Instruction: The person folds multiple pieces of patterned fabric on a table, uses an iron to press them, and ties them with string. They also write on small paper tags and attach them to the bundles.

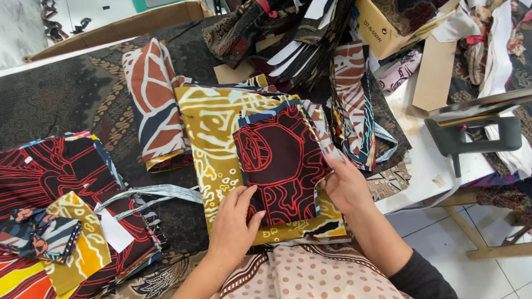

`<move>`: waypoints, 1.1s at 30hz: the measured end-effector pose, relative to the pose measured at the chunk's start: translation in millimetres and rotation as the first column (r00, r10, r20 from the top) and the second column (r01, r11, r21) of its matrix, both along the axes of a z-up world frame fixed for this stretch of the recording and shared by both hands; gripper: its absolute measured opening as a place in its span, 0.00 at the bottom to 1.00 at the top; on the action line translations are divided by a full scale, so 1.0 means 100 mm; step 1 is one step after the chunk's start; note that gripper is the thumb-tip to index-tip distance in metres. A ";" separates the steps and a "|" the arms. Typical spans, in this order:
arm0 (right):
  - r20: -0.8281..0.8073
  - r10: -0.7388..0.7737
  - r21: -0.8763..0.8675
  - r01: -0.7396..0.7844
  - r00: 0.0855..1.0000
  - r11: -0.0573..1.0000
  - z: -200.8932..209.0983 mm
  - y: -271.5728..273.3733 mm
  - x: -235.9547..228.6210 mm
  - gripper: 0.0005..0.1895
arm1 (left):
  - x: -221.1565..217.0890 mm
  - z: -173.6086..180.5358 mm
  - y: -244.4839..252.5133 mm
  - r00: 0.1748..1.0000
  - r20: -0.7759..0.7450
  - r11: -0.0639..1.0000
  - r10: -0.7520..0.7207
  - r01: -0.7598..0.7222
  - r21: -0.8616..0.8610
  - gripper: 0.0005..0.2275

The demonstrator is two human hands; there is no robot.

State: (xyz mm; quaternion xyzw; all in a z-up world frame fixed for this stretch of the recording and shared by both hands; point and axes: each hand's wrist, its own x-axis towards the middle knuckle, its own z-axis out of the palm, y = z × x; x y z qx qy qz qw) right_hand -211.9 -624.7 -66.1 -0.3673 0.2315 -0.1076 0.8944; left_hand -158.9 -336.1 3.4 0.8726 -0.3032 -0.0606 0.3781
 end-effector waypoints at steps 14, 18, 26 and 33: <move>0.070 -0.002 -0.346 0.026 0.998 0.938 0.04 0.36 0.15 0.18 | 0.11 0.09 -0.34 0.978 0.132 0.976 -0.163 0.179 -0.123 0.26; -0.012 0.057 -0.587 -0.053 0.998 0.808 -0.09 0.48 0.09 0.20 | 0.41 -0.04 -0.57 0.864 -0.503 0.992 0.038 -0.095 -0.088 0.25; 0.053 -0.098 -0.440 0.111 0.994 0.891 0.03 0.47 0.07 0.21 | 0.58 -0.42 -0.70 0.725 -0.647 0.768 -0.236 -0.269 -0.581 0.20; 0.013 -0.040 -0.813 0.034 0.999 0.581 0.11 0.55 0.07 0.30 | 0.50 -0.45 -0.67 0.861 -0.440 0.756 -0.256 -0.106 -0.646 0.18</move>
